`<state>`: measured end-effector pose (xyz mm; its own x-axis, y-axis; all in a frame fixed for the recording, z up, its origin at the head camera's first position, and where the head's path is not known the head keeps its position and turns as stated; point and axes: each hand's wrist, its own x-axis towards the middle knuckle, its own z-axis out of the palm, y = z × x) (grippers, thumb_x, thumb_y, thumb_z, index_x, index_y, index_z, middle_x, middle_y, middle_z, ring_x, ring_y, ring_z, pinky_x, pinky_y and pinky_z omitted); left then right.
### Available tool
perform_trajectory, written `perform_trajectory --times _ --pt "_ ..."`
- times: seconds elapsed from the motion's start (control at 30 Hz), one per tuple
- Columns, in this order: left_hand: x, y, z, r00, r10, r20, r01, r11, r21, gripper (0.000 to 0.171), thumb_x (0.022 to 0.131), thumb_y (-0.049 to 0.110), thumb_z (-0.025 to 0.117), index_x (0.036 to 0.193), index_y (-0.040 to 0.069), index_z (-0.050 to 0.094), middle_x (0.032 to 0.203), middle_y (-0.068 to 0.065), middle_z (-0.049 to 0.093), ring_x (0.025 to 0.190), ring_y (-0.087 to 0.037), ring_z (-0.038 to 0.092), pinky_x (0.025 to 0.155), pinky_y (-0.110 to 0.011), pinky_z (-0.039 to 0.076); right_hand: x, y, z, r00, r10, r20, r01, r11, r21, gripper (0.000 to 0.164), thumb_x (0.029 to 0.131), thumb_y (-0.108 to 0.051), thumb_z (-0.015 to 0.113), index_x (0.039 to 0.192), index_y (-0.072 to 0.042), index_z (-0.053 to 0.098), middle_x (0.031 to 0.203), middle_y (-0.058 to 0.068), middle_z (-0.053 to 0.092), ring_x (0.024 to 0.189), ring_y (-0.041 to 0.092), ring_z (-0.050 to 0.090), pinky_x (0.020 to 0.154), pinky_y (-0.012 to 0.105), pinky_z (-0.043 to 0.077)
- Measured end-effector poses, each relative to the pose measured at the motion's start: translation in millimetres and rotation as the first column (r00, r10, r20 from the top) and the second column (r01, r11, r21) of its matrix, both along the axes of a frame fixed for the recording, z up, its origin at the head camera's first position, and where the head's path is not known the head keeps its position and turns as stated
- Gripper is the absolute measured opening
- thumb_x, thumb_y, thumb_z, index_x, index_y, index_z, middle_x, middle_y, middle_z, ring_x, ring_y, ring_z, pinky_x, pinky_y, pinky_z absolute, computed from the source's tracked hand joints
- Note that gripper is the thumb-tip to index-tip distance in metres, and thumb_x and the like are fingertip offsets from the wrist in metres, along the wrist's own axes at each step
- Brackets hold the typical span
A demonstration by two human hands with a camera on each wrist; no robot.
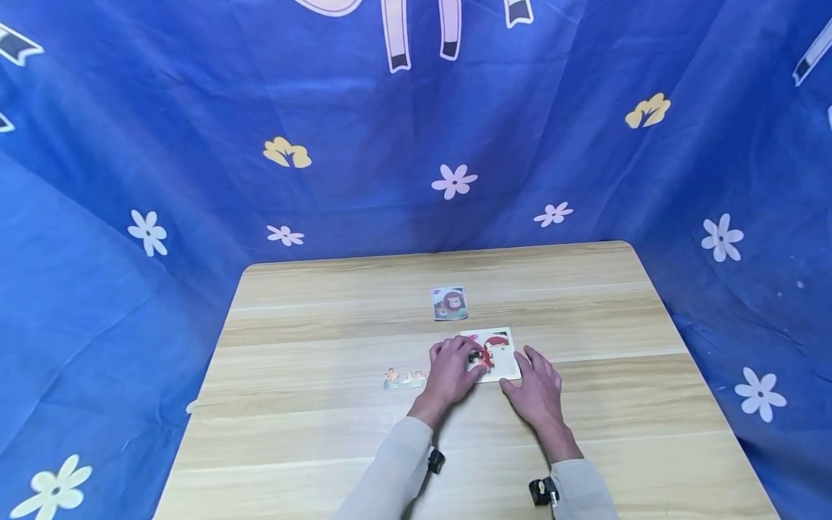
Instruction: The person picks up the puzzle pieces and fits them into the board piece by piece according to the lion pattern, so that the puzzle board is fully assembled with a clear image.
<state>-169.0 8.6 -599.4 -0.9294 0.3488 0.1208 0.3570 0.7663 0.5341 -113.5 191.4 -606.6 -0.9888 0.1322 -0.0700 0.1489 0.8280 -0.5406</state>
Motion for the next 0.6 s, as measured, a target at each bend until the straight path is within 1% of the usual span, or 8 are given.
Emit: perform_trajectory --times 0.1,0.27,0.6 --pt "-0.6 1.8 -1.2 1.000 -0.007 -0.030 0.006 0.999 -0.037 0.034 0.082 0.041 0.072 0.111 0.025 0.067 0.123 0.005 0.063 0.113 -0.018 0.056 0.105 -0.048 0.031 0.6 0.0 0.0 1.000 0.001 -0.008 -0.001 1.000 -0.001 0.069 0.081 -0.040 0.070 0.138 -0.006 0.051 0.151 0.015 0.038 0.139 0.036 0.031 0.109 0.058 0.020" --pt "-2.0 6.3 -1.5 0.998 -0.006 -0.058 0.004 0.999 -0.043 0.034 0.082 0.042 0.072 0.111 0.025 0.067 0.123 0.005 0.063 0.110 -0.017 0.054 0.101 -0.049 0.031 0.7 0.5 -0.9 1.000 -0.004 -0.013 0.004 1.000 0.005 0.069 0.081 -0.040 0.071 0.138 -0.007 0.051 0.151 0.014 0.038 0.139 0.036 0.031 0.109 0.057 0.020" --pt "-6.3 15.7 -1.9 0.999 0.018 -0.033 -0.022 0.991 -0.134 0.038 0.083 0.044 0.070 0.114 0.023 0.067 0.123 0.005 0.061 0.112 -0.016 0.050 0.093 -0.048 0.032 -1.3 1.2 -2.5 1.000 -0.009 -0.018 0.009 1.000 0.004 0.069 0.081 -0.041 0.071 0.138 -0.007 0.051 0.152 0.014 0.038 0.140 0.035 0.031 0.109 0.057 0.020"
